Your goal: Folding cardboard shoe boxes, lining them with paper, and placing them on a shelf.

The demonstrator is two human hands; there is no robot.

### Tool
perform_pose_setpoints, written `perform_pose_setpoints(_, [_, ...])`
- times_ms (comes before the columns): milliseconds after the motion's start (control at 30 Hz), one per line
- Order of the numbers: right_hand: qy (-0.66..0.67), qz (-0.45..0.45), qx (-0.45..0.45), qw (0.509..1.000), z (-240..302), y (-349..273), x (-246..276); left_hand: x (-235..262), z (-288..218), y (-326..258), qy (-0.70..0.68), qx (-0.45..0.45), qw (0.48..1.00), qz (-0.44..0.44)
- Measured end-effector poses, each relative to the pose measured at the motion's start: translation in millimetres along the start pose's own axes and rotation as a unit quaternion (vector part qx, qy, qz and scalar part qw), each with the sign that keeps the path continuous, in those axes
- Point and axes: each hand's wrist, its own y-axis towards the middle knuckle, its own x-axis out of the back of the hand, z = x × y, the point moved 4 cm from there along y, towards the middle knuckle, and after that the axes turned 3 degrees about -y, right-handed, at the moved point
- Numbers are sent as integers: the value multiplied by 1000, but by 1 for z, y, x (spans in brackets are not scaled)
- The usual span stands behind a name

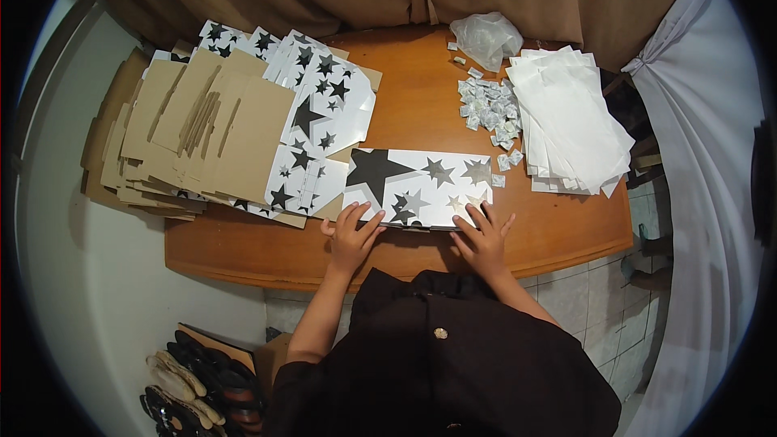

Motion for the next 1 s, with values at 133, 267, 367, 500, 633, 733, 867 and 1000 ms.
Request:
perform_pose_setpoints(133, [-5,-21,5,1000,-8,-9,-13,-3,-3,-1,9,-8,1000,-4])
perform_pose_setpoints(267, [5,-44,28,999,-8,-7,-12,-8,-4,-5,13,-18,1000,-11])
perform_pose_setpoints(367, [22,-47,13,999,-2,2,1,-9,-7,-3,-21,-3,1000,-16])
perform_pose_setpoints(500, [24,-32,22,999,1,8,5,-8,-15,3,-42,-26,999,-12])
perform_pose_setpoints(633, [33,-23,33,999,-4,4,-1,-8,-20,9,-68,-35,997,-3])
perform_pose_setpoints(733, [42,-33,37,998,-7,3,-4,-9,-21,9,-60,-46,997,2])
perform_pose_setpoints(867, [32,-58,47,997,-10,2,-11,-13,-19,6,-49,-44,998,8])
perform_pose_setpoints(1000, [9,-63,75,995,-15,3,-17,-17,-20,4,-41,-38,998,9])
